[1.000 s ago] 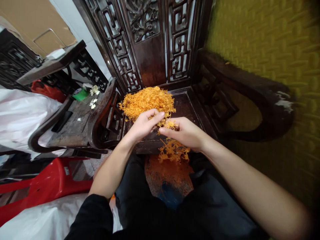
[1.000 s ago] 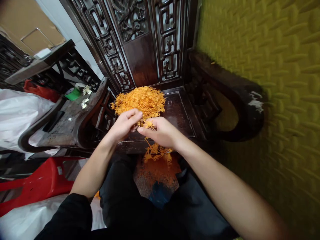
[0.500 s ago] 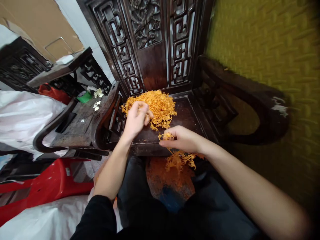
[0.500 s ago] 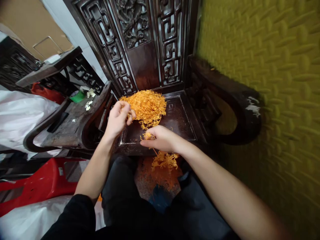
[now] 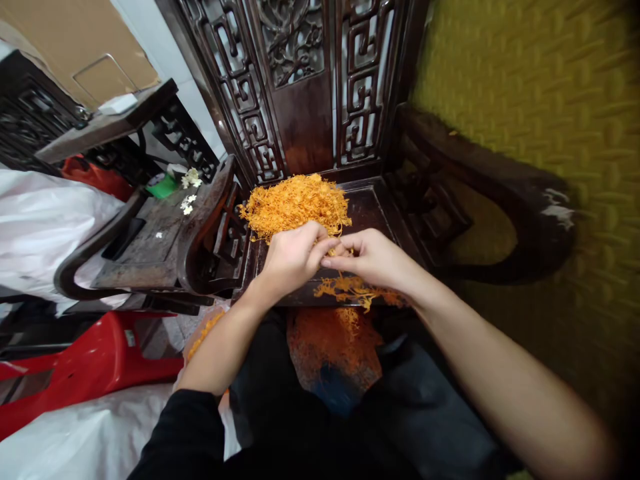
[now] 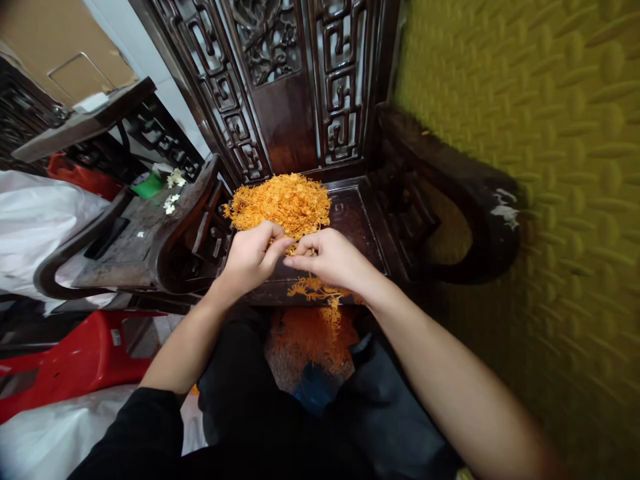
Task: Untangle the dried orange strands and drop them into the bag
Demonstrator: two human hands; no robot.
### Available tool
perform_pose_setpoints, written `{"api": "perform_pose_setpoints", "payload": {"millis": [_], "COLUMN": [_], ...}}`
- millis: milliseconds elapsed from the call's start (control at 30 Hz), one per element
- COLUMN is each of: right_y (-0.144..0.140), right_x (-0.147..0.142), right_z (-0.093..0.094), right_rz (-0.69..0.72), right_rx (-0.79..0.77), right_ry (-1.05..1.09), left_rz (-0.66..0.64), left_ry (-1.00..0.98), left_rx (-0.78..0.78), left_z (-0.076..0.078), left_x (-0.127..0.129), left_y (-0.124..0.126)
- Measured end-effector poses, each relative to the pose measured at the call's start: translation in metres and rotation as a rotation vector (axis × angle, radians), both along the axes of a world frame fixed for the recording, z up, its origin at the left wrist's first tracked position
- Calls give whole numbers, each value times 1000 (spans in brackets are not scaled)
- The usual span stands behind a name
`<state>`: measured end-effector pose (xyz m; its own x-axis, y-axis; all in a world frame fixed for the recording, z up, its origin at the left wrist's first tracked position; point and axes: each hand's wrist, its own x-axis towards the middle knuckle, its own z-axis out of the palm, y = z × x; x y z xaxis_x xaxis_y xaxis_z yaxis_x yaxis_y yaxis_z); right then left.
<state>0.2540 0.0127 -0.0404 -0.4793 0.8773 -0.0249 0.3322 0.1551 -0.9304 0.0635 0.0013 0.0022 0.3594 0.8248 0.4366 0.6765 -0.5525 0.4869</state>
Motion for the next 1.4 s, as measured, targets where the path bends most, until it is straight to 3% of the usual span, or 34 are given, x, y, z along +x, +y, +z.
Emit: {"api": "perform_pose_setpoints", "payload": {"millis": [100, 167, 233, 333, 467, 567, 633, 700, 800, 900, 967, 1067, 1167, 1267, 1333, 1400], "right_y": [2, 4, 5, 4, 0, 2, 9, 17, 29, 34, 32, 27, 21, 17, 16, 17], "right_x": [-3, -4, -2, 3, 5, 5, 7, 10, 18, 29, 35, 42, 46, 46, 45, 44], "right_z": [-8, -11, -9, -2, 5, 0, -8, -16, -19, -12, -5, 7, 15, 17, 14, 11], "right_rz": [11, 22, -3, -4, 20, -18, -34, -23, -173, -433, -562, -825, -1020, -1002, -965, -952], "right_rx": [52, 47, 49, 82, 147, 229, 227, 152, 137, 210, 271, 514, 732, 753, 745, 753], "right_ry": [-231, -273, -174, -42, -48, -271, -515, -589, -308, 22, 143, 191, 233, 253, 240, 219], "left_rz": [179, 231, 135, -78, -164, -158, -76, -3, -53, -70, -54, -13, 46, 117, 185, 232], "left_ry": [-250, -356, -226, 131, 292, 44, -337, -725, -945, -907, -892, -726, -180, 539, 706, 740], "left_rx": [264, 316, 172, -57, 63, 259, 397, 470, 238, -172, -341, -461, -516, -652, -688, -673], "left_z": [12, 16, 12, -5, -16, -2, 14, 25, 18, -4, -15, -25, -46, -90, -123, -150], "left_x": [-14, -20, -19, -4, 12, 5, -4, -12, -14, -8, -6, -9, -11, -5, -1, 1], "left_y": [9, 15, 19, 18, 11, 7, 7, 10, 20, 28, 33, 39, 44, 46, 44, 43]}}
